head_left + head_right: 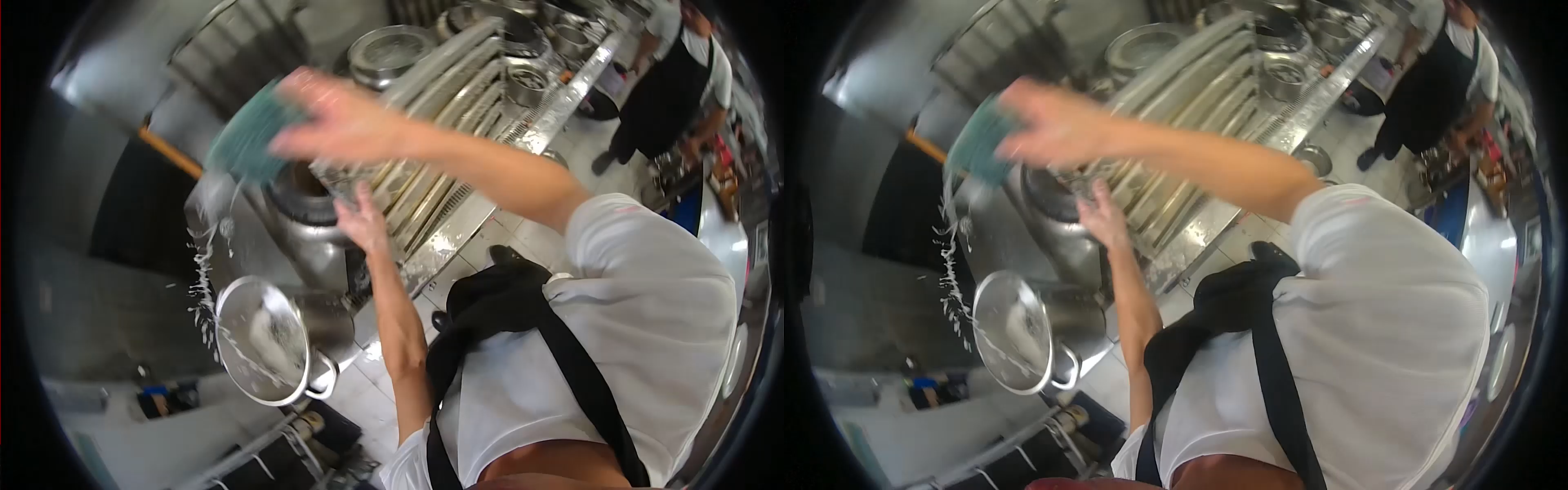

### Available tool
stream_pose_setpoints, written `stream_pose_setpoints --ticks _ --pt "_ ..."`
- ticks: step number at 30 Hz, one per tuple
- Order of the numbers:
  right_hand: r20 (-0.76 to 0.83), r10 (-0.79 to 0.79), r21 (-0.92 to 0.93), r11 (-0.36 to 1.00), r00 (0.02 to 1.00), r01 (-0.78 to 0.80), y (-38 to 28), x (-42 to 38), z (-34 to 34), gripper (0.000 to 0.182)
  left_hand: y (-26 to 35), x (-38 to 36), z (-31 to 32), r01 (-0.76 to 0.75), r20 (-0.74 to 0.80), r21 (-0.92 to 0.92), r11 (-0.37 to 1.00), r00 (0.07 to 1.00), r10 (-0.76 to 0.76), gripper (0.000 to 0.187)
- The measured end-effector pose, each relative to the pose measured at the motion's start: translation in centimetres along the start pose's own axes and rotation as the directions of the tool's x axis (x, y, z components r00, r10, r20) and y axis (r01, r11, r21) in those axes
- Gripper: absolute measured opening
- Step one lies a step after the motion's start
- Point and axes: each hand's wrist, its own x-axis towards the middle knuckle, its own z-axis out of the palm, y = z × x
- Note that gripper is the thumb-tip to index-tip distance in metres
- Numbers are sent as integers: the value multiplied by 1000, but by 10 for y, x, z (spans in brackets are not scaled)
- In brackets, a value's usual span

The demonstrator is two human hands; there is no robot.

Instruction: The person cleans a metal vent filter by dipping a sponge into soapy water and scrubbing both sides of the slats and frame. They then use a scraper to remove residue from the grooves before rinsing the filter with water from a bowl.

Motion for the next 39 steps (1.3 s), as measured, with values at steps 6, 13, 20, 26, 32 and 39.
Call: stream_pose_setpoints --ticks 6,13,20,26,32,39 --pt "-321 770 420 637 551 -646 155 -192 -272 44 113 79 69 -234 48 147 961 972 229 68" --pt "-18 980 923 93 199 -374 354 -421 -309 42 301 191 188 -510 381 461 727 853 357 75" --pt "42 980 806 81 193 -586 369 -378 -297 48 384 220 331 -594 594 737 322 797 111 92" --pt "-285 823 931 360 491 -62 300 -193 -329 76 385 242 388 -604 615 754 260 787 46 88" --pt "-760 302 441 890 575 116 289 10 -369 52 378 235 417 -462 461 877 134 886 40 68" --pt "-603 -263 -334 941 753 61 298 15 -331 50 362 222 391 -414 400 872 262 910 107 70"
